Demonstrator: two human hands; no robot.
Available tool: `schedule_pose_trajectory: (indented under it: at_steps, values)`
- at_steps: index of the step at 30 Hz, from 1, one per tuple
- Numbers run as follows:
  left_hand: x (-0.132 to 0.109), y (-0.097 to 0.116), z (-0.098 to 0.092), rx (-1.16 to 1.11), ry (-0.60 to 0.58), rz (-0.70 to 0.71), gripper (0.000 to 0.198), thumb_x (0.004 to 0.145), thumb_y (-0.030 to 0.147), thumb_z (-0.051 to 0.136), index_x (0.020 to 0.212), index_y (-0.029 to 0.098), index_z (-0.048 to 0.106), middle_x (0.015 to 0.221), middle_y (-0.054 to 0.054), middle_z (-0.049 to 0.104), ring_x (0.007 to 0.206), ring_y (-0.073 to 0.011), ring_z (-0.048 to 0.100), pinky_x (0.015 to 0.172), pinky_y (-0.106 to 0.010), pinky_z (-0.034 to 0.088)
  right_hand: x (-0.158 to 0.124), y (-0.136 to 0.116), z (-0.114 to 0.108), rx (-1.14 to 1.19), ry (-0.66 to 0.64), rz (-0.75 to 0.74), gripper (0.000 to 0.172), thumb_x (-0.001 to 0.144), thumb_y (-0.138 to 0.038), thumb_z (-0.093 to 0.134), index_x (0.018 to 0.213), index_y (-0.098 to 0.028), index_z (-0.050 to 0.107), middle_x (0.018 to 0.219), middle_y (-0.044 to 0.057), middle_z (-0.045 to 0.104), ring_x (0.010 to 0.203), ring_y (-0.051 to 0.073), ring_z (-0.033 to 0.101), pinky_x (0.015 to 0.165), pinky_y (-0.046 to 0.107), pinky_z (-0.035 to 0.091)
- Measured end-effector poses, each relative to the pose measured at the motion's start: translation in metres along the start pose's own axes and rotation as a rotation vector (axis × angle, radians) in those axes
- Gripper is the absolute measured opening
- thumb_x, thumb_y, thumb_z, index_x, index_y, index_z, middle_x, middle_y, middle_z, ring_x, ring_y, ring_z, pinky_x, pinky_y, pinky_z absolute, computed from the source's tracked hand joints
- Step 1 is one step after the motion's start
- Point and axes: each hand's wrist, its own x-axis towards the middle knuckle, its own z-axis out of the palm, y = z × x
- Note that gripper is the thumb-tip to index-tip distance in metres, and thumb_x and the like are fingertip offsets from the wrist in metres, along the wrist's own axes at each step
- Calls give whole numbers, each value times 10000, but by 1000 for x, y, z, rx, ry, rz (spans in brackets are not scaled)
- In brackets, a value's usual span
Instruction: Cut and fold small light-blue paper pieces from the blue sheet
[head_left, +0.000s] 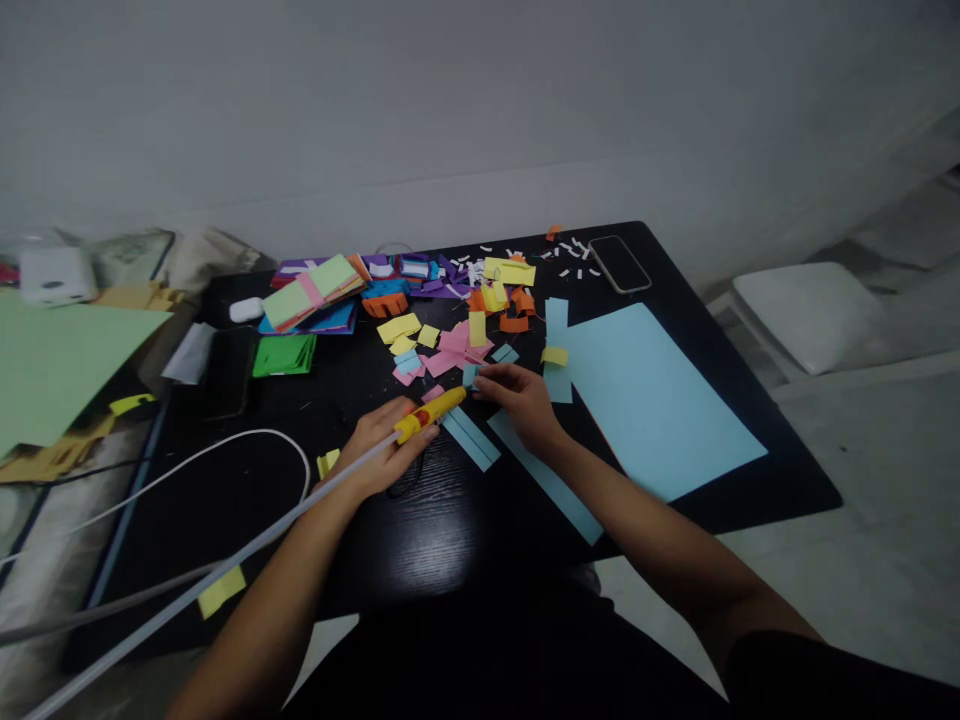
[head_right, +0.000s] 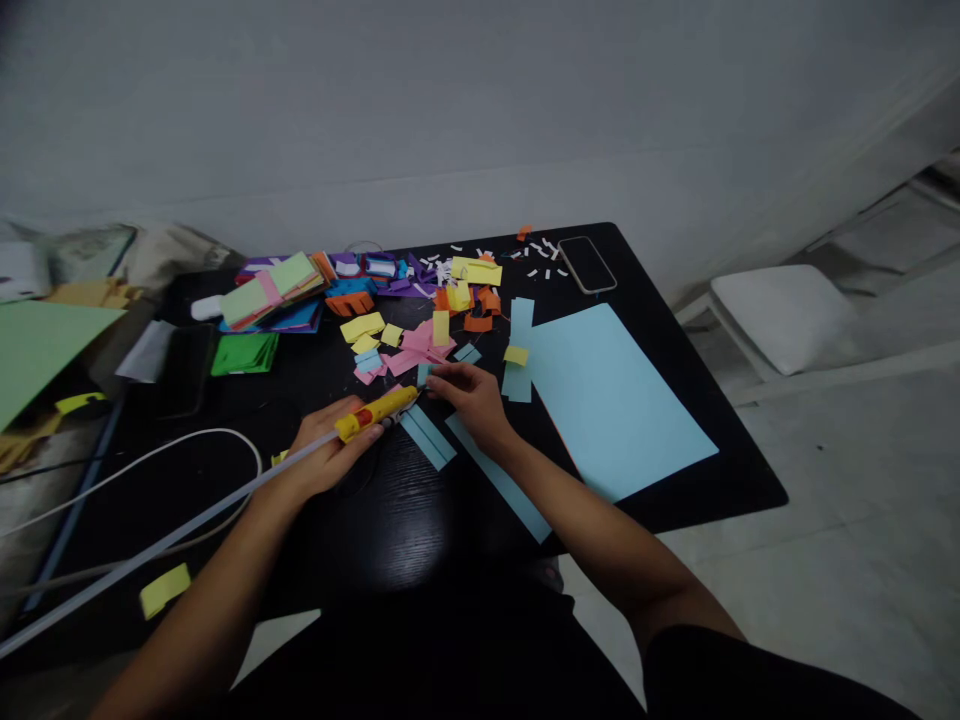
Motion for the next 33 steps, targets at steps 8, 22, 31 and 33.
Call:
schedule_pose_trajectory:
  at_steps: [8,22,31,33]
  values:
    - [0,-2,1,-5,-8,0,203,997,377,559,914,198,605,832,-24,609,754,-165,613,701,-279,501,1,0,-1,-65,7,-44,339,629,-379,922,862,-193,761,824,14,751,764,165,703,806,351,608]
    - [-5,-43,-40,496,87,-643,338,796,288,623,1111,180,565,1144,-153,628,993,-333,656,818,-431,532,-1,5,-1,-87,-94,-81,350,643,-370,921,848,-209,689,808,-7,717,767,162,700,827,362,611]
    - [2,-31,-24,227,193,-692,302,796,342,639,1057,214,554,927,-62,686,779,-257,664,687,-351,491,-6,8,2,-170,-121,-46,460,611,-312,921,949,-230,620,824,-25,697,763,155,683,750,310,585]
    - [5,-21,-12,57,222,-675,297,816,425,662,1008,226,553,837,-17,674,712,-216,642,653,-318,486,-9,10,5,-194,-181,-27,422,645,-320,900,951,-227,624,822,-19,710,760,161,689,760,318,576]
